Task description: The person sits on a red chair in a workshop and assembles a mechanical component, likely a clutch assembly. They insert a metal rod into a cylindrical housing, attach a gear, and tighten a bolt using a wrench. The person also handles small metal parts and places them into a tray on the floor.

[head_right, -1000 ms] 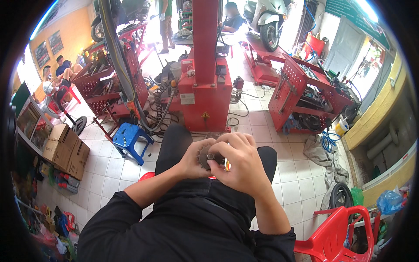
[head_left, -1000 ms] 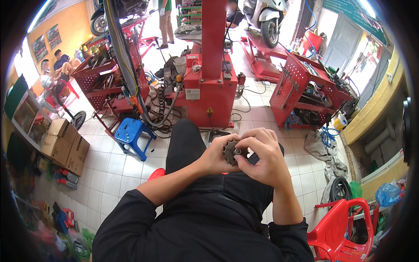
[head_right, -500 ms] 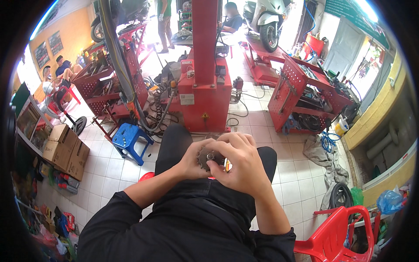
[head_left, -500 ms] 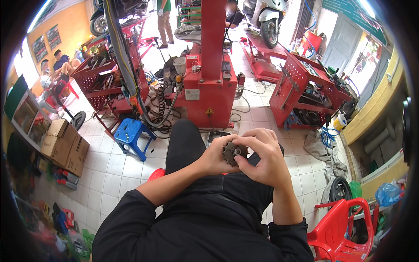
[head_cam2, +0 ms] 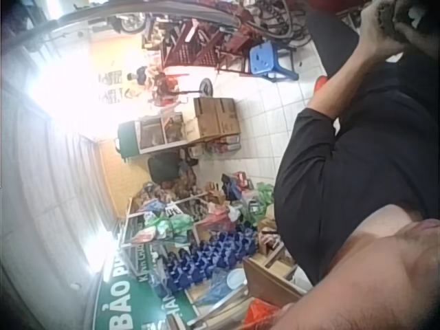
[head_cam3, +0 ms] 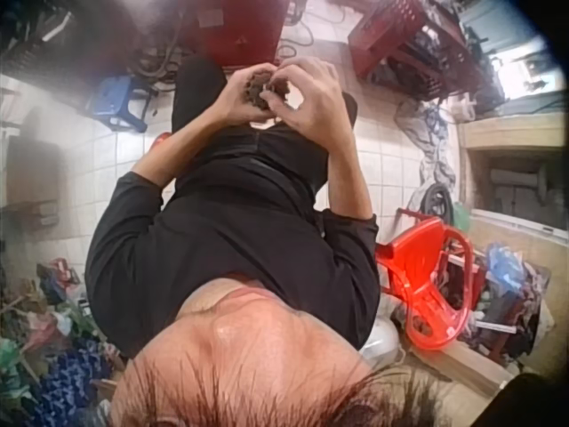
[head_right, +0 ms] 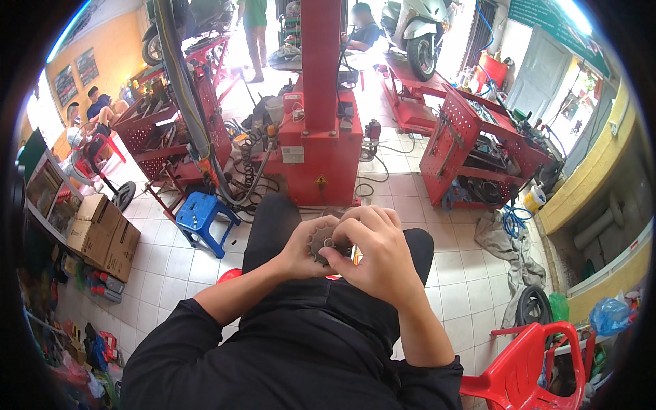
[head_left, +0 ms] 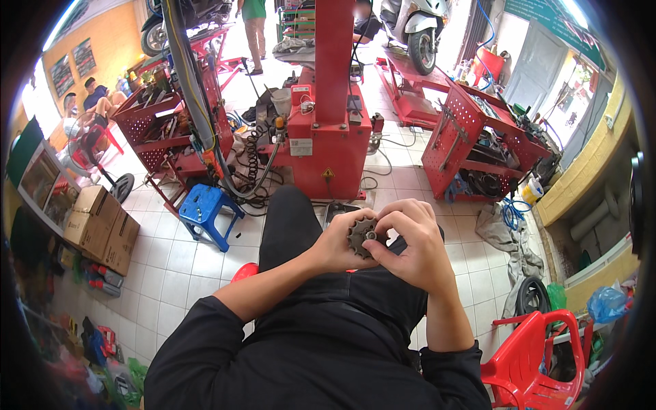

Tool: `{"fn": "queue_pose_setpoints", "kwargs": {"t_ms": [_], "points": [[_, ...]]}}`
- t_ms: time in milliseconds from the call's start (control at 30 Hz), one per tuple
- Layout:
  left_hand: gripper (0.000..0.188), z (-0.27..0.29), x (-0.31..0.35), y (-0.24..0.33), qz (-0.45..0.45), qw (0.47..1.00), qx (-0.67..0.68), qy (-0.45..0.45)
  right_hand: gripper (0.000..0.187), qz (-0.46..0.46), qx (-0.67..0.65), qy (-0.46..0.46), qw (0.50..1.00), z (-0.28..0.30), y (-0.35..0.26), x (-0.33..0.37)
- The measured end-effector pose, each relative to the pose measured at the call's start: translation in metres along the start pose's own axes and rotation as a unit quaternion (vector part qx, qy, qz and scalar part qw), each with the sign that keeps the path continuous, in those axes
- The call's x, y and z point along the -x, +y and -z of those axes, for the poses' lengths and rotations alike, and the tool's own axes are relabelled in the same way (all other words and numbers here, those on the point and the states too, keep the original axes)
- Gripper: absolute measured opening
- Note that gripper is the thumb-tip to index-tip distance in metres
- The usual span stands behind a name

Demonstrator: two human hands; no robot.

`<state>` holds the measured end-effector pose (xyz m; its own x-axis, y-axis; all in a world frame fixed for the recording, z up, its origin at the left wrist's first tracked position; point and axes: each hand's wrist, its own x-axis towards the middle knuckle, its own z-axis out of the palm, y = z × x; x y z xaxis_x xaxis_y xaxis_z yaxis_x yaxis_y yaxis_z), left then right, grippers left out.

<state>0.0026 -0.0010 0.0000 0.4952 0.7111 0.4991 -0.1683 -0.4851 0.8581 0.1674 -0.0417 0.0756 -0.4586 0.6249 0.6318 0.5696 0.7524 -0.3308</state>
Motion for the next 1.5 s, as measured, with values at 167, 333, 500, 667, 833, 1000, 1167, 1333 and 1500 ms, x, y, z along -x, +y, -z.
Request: {"fn": "queue_pose_setpoints", "kwargs": {"t_ms": [167, 333, 500, 667, 833, 1000, 1167, 1333, 1500], "points": [[0.044, 0.0022, -0.0001, 0.0019, 0.002, 1.000, -0.022, -0.005, 0.024, 0.017, -0.001, 0.010, 1.000, -0.0014, -0.0005, 0.0009], [0.045, 0.0005, 0.0005, -0.0013, -0.003, 1.000, 0.003, 0.006, 0.022, -0.001, -0.002, 0.005, 1.000, -0.0015, -0.0026, -0.0014], [0.044, 0.0022, -0.0006, 0.0014, -0.014, 1.000, -0.019, 0.012, 0.021, 0.023, 0.008, 0.012, 1.000, -0.0014, -0.0017, -0.0012], [0.043, 0.0026, 0.0000, 0.0003, -0.007, 1.000, 0.008, 0.000, 0.025, -0.006, -0.004, 0.018, 1.000, -0.0035, -0.0026, -0.0021], [0.044, 0.0024, 0.0004, 0.0014, 0.010, 1.000, 0.002, 0.000, 0.025, 0.012, 0.015, 0.022, 1.000, -0.0057, -0.0006, 0.0000], [0.044, 0.0029, 0.0001, -0.0011, -0.005, 1.000, 0.000, 0.000, 0.024, 0.010, 0.013, 0.020, 1.000, -0.0025, -0.0034, -0.0021], [0.045, 0.0020, -0.0001, 0.0011, 0.016, 1.000, 0.000, 0.001, 0.024, 0.013, 0.015, -0.003, 1.000, -0.0023, 0.0043, 0.0006], [0.045, 0.0024, -0.0004, -0.0019, -0.008, 1.000, -0.006, 0.009, 0.023, 0.026, 0.003, 0.008, 1.000, -0.0007, 0.0019, -0.0010], [0.043, 0.0021, 0.0000, -0.0016, 0.013, 1.000, 0.010, 0.001, 0.022, -0.005, -0.004, -0.012, 1.000, -0.0002, 0.0025, 0.0003]]}}
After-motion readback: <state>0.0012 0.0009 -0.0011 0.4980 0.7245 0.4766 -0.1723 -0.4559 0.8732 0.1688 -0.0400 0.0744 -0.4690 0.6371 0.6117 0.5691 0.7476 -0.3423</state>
